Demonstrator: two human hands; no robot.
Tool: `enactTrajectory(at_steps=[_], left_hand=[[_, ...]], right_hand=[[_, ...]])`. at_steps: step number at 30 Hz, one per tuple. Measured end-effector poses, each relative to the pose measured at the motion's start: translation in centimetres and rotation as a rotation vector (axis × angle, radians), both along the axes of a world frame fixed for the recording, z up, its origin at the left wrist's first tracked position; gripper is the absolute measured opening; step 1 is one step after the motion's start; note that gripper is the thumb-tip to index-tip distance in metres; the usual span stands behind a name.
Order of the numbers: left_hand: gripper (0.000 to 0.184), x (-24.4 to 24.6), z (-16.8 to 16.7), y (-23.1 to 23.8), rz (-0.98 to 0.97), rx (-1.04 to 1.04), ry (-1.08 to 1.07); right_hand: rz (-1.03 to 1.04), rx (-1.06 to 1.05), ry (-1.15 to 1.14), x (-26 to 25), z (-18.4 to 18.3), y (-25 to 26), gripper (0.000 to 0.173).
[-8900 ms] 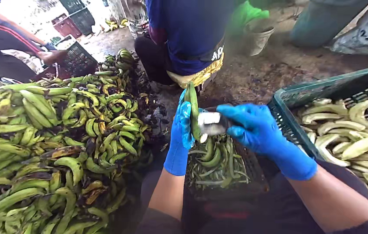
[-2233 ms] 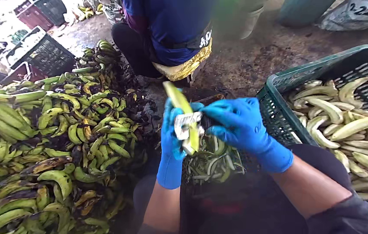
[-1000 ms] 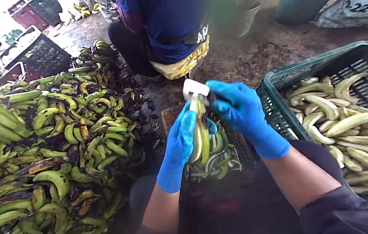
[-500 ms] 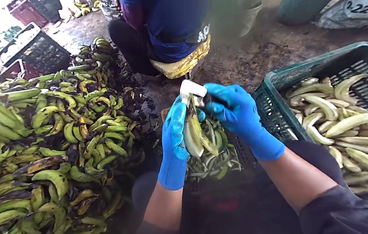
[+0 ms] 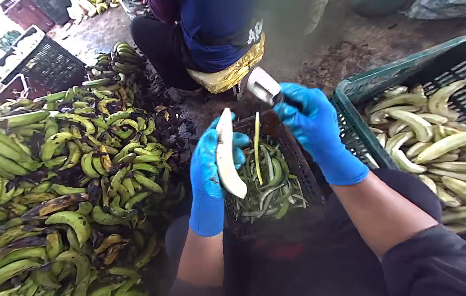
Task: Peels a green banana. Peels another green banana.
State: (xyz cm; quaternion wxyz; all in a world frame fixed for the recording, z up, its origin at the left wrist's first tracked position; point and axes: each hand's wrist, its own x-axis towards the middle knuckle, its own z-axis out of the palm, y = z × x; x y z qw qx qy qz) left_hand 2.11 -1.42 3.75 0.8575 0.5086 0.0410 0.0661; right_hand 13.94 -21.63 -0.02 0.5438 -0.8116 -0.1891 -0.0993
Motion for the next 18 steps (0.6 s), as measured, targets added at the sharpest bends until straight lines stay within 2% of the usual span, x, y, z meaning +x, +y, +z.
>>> enactTrajectory(at_steps=[2,4,6,7,9,12,14,15,18], left_hand=[[0.046,0.6,-0.4,1.8,0.04,-0.093,-0.022],[0.042,1.4,-1.3,1.9,0.053,-0.094,-0.016],[0.029,1.3,-3.1,0.0,-0.095,-0.065,-0.065],[0.02,1.3,-4.1,-1.3,-0.133,-0.101,-0.055],[0.018,2.7,-6.4,-2.8,-0.176,-0.074,-0.016],[0.036,6.7,-10.2,-5.4,-0.282,0.087,0.288],[0.043,7.0,-15.2,-7.3,-0.356,0.362,0.501],[0.043,6.9,-18.3,-8.4,-0.397,0.542,0.562],[0.051,5.1,-26.2,-11.2,-0.565,1.069,0.719]], right_hand=[[0.15,0.263,0.193,-0.4,0.7,-0.3,0.042],[0.48,0.468,0.414,-2.6,1.0,-0.1,0.036],[0.713,0.509,0.607,-5.3,0.8,0.6,0.036],[0.73,0.445,0.62,-6.2,0.7,0.6,0.035],[0.531,0.148,0.364,-6.5,1.6,-1.4,0.032],[-0.041,-0.304,-0.083,-4.4,2.1,-8.3,0.042],[-0.314,-0.517,-0.037,-4.0,3.2,-14.3,0.051],[-0.366,-0.59,0.059,-4.5,3.6,-17.7,0.053],[-0.295,-0.771,0.348,-7.4,2.4,-29.6,0.047]])
